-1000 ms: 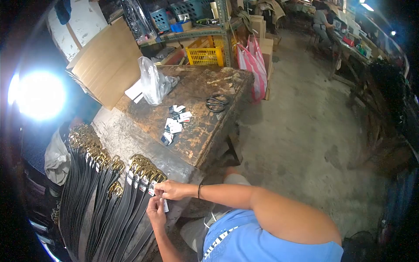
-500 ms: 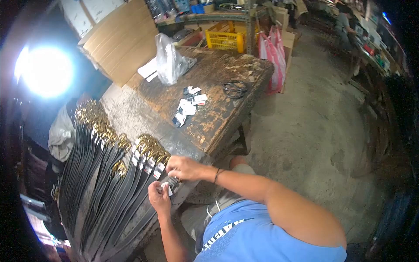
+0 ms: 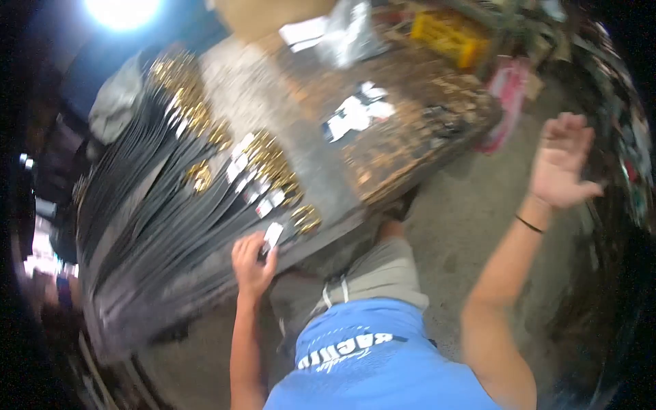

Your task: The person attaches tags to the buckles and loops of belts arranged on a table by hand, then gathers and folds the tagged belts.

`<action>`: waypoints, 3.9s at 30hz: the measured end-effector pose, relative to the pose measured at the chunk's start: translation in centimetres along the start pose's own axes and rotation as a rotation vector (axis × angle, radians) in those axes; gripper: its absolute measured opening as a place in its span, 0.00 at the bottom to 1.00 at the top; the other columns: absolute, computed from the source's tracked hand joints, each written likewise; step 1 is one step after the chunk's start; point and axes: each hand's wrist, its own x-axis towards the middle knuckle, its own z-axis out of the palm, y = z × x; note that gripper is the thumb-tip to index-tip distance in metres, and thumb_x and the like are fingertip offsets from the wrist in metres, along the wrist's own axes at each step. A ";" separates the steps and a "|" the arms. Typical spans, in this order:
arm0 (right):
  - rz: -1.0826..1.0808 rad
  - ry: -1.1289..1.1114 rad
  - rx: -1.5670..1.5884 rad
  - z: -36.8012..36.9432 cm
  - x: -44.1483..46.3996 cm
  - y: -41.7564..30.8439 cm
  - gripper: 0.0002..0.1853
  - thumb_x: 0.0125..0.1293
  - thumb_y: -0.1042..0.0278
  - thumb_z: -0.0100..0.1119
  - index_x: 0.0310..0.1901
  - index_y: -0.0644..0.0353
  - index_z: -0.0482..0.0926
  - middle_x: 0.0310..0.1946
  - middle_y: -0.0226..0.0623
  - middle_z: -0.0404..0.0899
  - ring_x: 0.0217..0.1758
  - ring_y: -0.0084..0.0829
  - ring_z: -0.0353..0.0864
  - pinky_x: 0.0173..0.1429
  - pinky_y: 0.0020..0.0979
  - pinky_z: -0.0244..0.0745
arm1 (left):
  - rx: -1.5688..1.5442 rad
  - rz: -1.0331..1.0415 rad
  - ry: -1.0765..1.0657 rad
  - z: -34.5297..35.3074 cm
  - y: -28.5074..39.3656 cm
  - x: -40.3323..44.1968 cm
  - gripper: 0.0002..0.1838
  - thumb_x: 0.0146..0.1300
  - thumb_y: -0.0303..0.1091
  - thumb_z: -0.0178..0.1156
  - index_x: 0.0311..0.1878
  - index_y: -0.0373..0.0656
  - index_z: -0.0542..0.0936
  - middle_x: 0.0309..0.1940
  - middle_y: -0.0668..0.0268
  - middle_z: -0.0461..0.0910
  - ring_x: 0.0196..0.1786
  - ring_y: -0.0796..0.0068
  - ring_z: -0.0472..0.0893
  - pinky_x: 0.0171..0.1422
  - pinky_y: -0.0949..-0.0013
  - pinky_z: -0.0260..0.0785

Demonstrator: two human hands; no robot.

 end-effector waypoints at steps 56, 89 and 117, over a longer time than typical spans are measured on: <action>0.415 -1.000 -1.435 9.1 -7.7 21.2 0.33 0.48 0.77 0.69 0.60 0.58 0.73 0.55 0.43 0.74 0.61 0.44 0.71 0.65 0.42 0.67 | 0.221 0.013 -0.138 -5.6 -2.1 -0.8 0.30 0.40 0.31 0.74 0.51 0.47 0.76 0.37 0.60 0.76 0.41 0.54 0.78 0.43 0.58 0.72; 1.328 -1.196 -1.542 8.8 1.5 46.3 0.32 0.47 0.70 0.71 0.58 0.59 0.76 0.57 0.44 0.76 0.63 0.44 0.73 0.67 0.38 0.68 | 0.646 -0.828 -0.287 -29.6 -33.9 -12.2 0.40 0.64 0.58 0.54 0.75 0.52 0.57 0.76 0.57 0.51 0.79 0.52 0.45 0.76 0.37 0.38; 1.449 0.843 -0.829 25.6 -17.4 37.8 0.19 0.65 0.70 0.61 0.57 0.63 0.75 0.50 0.31 0.77 0.47 0.21 0.76 0.48 0.25 0.76 | 0.284 -0.375 -0.253 -27.3 -30.6 -4.5 0.38 0.55 0.47 0.65 0.67 0.39 0.68 0.66 0.48 0.66 0.69 0.43 0.62 0.71 0.40 0.51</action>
